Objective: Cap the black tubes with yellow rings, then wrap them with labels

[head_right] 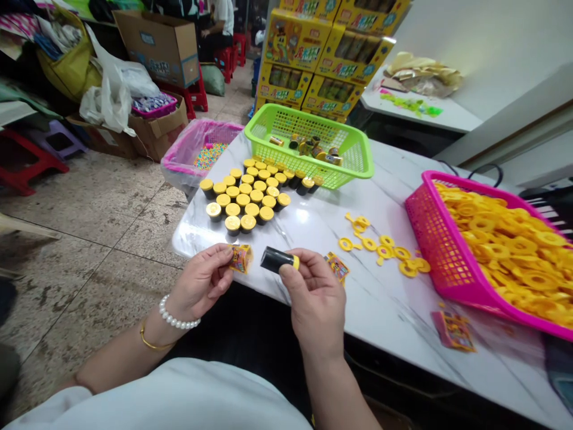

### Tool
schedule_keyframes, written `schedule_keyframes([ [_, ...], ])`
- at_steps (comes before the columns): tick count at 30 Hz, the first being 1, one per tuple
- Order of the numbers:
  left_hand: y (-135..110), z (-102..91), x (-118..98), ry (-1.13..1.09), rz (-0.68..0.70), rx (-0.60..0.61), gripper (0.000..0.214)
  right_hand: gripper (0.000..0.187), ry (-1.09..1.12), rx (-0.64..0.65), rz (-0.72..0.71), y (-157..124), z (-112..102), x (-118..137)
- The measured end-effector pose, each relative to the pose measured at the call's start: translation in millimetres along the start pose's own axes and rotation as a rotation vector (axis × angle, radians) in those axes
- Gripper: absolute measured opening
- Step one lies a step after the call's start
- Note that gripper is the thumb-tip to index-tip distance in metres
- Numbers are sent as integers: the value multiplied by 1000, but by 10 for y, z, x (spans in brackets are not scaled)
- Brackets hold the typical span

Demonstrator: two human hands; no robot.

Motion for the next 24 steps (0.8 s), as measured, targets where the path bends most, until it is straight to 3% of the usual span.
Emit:
schedule_keyframes([
  [3,3,35,44,-48,-15,4,44,32,58,111,60,16,149,-59],
  [6,15,29,74,-104,-28,-13,41,33,12,134,89,10,211,-69],
  [10,26,0,97,-62,-28,-11,36,26,-226,67,-56,-43,186,80],
  [13,2,-26,94,-3,3,-7,35,25,-266,59,-154,-109,202,161],
  [15,-33,-53,47,56,56,-19,35,25,-235,110,-167,-139,235,158],
  [18,-116,-94,-186,157,272,-56,38,25,-231,116,-218,-154,210,176],
  [20,-150,-35,-301,234,344,17,48,27,-222,118,-269,-148,195,201],
  [24,-112,103,-213,354,172,211,33,32,-288,268,-395,-140,302,244],
])
Point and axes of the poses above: each hand's wrist, its own y-axis towards the middle knuckle, its own z-axis out of the palm, x = y × z, the point moved 8 cm from there along y, towards the middle knuckle, and after that the axes turned 9 degrees about -y, right-handed, at the moved point
